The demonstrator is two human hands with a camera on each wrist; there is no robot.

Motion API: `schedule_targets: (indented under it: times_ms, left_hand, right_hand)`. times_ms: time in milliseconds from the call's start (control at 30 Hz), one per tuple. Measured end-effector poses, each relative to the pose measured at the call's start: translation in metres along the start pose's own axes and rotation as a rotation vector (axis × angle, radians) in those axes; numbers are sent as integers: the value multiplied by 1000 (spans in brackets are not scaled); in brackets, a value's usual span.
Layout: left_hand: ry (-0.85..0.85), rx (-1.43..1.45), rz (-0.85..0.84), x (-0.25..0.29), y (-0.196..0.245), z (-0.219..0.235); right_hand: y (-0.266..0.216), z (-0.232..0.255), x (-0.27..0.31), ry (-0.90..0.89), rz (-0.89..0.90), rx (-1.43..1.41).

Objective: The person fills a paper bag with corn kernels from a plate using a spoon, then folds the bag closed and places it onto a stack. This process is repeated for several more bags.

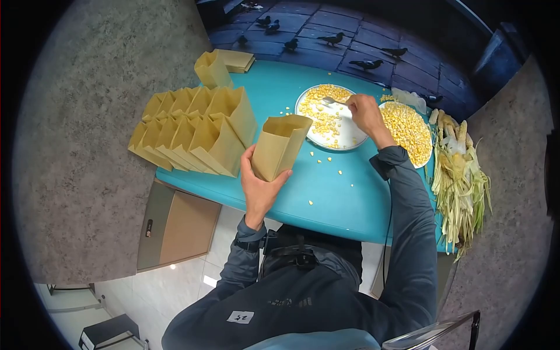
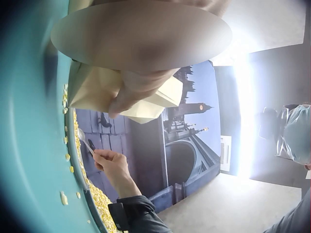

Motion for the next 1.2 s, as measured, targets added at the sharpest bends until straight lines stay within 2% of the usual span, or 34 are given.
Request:
schedule_targets:
  times_ms: [33,100,167,267,400,467,500,567,633,733,900,967,1033,1067,1100,1167,1200]
  left_hand:
    - [6,-2,5,2,-2,2]
    - [17,-21,26,-1,-6,4]
    - [27,-28,27,-3,-5,7]
    - [46,-41,36,-4,-3,10]
    - [47,-47,33,-7,-9,9]
    - [37,-48,36,-9,-12,3]
    - [32,-52,35,-9,-12,0]
    - [21,-60,29,-9,-9,-7]
    - [16,-69,19,-10,-7,-8]
    - [8,-97,35,-9,-8,-7]
    - [-56,-180,33,-15,-15,-21]
    - [-65,-194,18,-17,-11,-31]
    - [-80,-208,4,-20,-9,-42]
    - [-90,-201,9,-21,-11,-47]
    - [-97,-195,15,-21,-12,-51]
    - [-87,-183,7,-21,-14,-56]
    - [-75,-176,-3,-20,-14,-57]
  right_hand:
    - [5,-1,2,-6,4,-2]
    - [12,-11,4,-182,3,-104]
    - [13,-7,12,-170,29,-153]
    - [21,-9,29,-340,-24,-202]
    - [13,0,47,-436,-85,-259]
    - [10,-8,55,-542,-354,-460]
    - [8,-12,56,-540,-361,-461]
    - [8,-26,59,-561,-568,-783]
    - [8,-24,58,-555,-586,-824]
    - [8,4,52,-485,-595,-822]
    - [-29,91,27,-310,-376,-701]
    - [-40,103,25,-298,-325,-665]
    - [-80,127,27,-100,101,-453]
    - [-100,137,32,-96,224,-345]
    - [-114,141,36,9,374,-218]
    - [-121,143,45,142,412,-16]
    - [-118,142,46,137,417,-17]
Point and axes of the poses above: each hand's wrist, its own x-axis away from the middle knuckle, its own z-axis out of the back of the hand, y = z × x, the point moved 6 cm from there along -x, towards the middle knuckle, and after that the axes turned 7 degrees about x, right-handed, at the moved point
